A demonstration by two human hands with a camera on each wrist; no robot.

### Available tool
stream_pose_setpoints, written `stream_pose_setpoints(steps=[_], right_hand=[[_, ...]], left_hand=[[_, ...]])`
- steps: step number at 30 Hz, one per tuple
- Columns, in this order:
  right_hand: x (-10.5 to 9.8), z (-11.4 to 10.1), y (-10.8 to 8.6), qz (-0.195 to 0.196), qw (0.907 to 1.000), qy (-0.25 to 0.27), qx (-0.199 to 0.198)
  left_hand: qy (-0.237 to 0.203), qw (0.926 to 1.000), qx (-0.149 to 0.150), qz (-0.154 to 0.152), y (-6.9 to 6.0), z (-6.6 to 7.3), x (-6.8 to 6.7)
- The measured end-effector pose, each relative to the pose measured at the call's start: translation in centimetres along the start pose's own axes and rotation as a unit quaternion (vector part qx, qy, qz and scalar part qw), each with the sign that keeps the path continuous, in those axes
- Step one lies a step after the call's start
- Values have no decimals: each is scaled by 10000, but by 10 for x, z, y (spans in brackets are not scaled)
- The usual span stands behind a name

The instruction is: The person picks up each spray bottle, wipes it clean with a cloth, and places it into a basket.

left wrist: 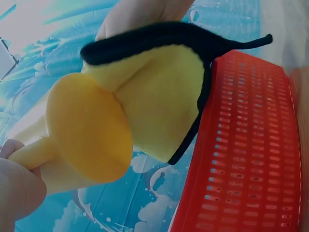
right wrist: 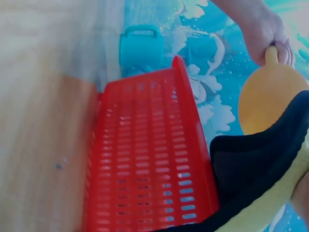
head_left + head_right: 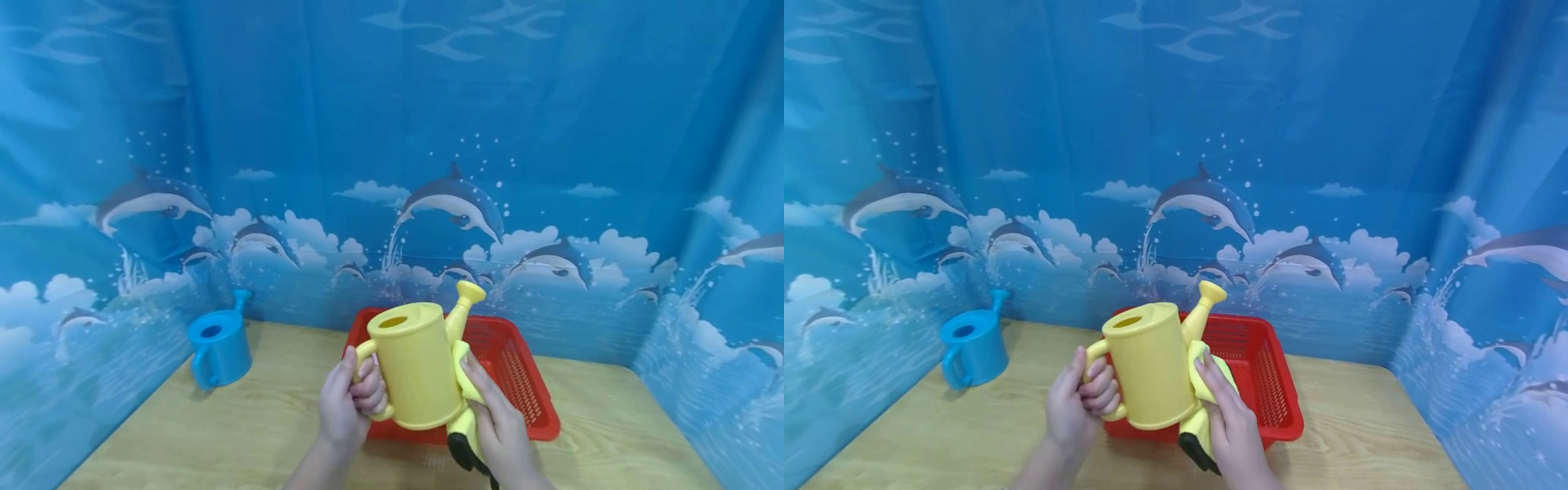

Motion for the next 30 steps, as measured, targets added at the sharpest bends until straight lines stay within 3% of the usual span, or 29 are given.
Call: stream_pose_setpoints(steps=[6,11,18,25,30], right_hand=[[1,5,13,-60,9997,24,221],[2,8,21,117,9997,-164,111],[-4,10,38,357,9979,-453,289],[-5,11,39,212,9996,-120,135],[0,15,29,-143,9988,458,-53]], left_hand=[[188,9998,-8,-95,-3,-1,4],[132,9998,-52,-161,-3,-2,4],[221,9988,-431,-116,-3,-5,7],[91,9987,-493,-60,-3,-6,6],[-54,9993,-319,-171,-1,-4,2]])
Point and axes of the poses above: each hand's wrist, its own y-axis towards the middle knuckle, its own x-axis out of the palm, z = x × y, the point moved 3 cm from there along y, towards the middle knuckle, and after that the axes turned 13 degrees about x, right-handed, at the moved point
